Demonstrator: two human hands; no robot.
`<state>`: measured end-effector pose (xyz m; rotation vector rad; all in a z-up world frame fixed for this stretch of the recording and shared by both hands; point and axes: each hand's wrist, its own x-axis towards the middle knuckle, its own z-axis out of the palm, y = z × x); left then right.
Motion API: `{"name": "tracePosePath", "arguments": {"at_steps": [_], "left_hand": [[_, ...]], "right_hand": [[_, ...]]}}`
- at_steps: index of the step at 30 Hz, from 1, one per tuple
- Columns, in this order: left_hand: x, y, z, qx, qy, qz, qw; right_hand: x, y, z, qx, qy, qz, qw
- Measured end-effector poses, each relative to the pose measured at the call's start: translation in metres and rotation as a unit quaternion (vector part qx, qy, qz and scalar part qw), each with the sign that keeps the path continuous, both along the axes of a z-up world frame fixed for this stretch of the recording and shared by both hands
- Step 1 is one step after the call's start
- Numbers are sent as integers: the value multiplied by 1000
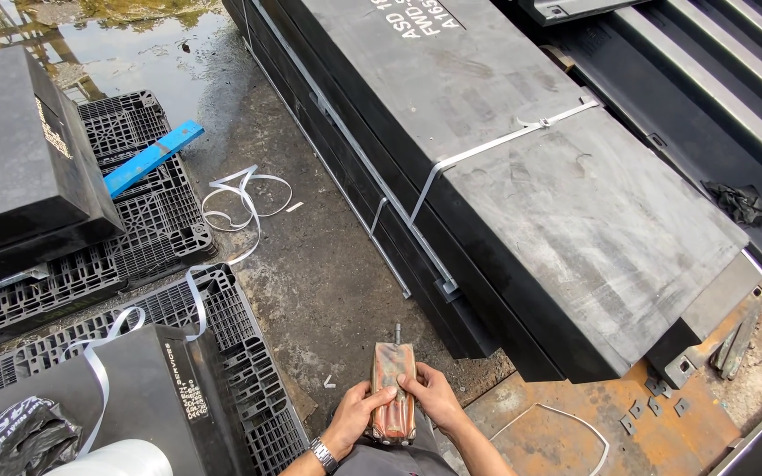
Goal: The recorder prepares and packages components using stretch wrap, black plastic bags, and white tape in a metal fabrication facility.
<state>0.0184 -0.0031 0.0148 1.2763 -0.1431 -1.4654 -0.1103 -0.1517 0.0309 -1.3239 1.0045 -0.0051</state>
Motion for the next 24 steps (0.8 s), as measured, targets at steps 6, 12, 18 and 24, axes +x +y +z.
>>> {"name": "tracePosePath", "arguments": {"at_steps": [6,12,18,24], "left_hand": [[-3,3,-3,5,-10,-1,1000],[-4,5,-6,10,-8,-2,1000],[-4,6,-6,12,-1,-8,1000],[-7,8,-3,7,0,-7,1000]], "right_hand": [[0,3,3,4,7,0,1000],[-2,3,-2,11,-3,5,1000],[-1,7,3,19,-2,1,1000],[-4,8,4,19,-10,-1,1000]]}}
